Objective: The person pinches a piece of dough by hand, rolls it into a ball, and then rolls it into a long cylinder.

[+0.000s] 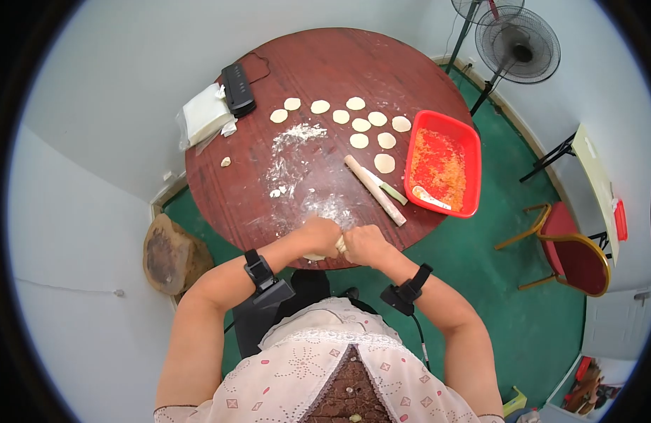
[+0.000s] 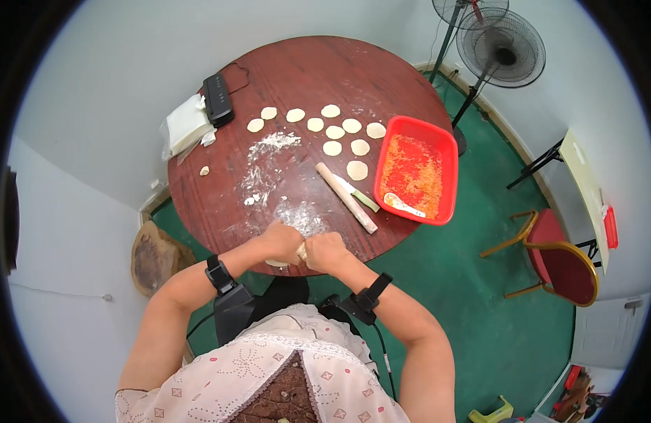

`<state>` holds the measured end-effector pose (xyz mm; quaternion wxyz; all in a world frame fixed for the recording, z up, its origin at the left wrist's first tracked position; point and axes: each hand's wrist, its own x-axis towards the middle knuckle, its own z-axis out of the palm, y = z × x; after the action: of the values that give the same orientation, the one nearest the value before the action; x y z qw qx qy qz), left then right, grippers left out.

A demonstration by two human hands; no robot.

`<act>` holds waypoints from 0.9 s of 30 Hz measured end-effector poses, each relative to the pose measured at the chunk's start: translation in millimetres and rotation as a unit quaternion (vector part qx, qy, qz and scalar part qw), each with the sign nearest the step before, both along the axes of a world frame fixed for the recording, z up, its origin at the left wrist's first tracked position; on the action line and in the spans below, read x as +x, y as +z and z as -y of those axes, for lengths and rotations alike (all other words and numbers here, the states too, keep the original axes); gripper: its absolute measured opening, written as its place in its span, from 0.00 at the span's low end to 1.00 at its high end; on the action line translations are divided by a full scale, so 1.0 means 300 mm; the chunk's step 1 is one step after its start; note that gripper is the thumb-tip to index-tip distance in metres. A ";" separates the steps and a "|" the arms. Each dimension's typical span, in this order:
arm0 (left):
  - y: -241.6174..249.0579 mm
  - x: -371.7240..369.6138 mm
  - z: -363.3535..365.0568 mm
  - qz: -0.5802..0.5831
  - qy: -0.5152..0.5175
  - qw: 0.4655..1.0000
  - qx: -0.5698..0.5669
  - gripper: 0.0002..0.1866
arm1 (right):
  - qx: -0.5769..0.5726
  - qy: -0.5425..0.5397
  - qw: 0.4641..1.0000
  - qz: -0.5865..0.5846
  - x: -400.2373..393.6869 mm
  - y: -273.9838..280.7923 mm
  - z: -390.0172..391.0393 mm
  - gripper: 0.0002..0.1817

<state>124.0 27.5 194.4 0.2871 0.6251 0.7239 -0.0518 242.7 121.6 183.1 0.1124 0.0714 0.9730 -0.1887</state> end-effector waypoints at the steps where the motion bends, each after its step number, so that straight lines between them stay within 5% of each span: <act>1: 0.001 0.017 0.005 -0.032 -0.015 0.999 0.007 0.12 | -0.016 0.001 0.999 0.031 -0.003 0.008 -0.002 0.09; 5: 0.003 0.055 0.033 -0.112 -0.077 0.984 0.119 0.08 | -0.197 0.032 0.972 0.124 -0.021 -0.046 -0.048 0.13; 6: 0.000 0.051 0.040 -0.119 -0.094 0.974 0.169 0.07 | -0.327 -0.003 0.931 0.161 -0.017 -0.078 -0.056 0.13; 8: -0.031 0.010 0.038 -0.112 -0.144 0.957 0.227 0.07 | -0.564 -0.072 0.792 0.223 0.001 -0.137 -0.065 0.16; 12: -0.080 -0.104 0.000 -0.032 -0.194 0.884 0.424 0.13 | -0.904 -0.041 0.327 0.272 -0.009 -0.229 -0.034 0.14; 16: -0.076 -0.174 -0.044 0.024 -0.186 0.794 0.578 0.19 | -0.980 -0.006 0.157 0.125 -0.075 -0.176 0.018 0.17; 23: -0.144 -0.373 -0.085 0.033 -0.225 0.840 0.493 0.07 | -0.988 -0.101 0.091 0.076 -0.198 -0.189 0.017 0.32; 27: -0.163 -0.464 -0.117 0.048 -0.270 0.815 0.510 0.06 | -0.994 -0.087 0.042 0.057 -0.271 -0.218 0.056 0.35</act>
<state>-15.3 62.8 145.3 -0.0646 0.8539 0.4342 0.2796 161.3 105.0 117.7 0.1151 -0.0134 -0.1592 -0.9804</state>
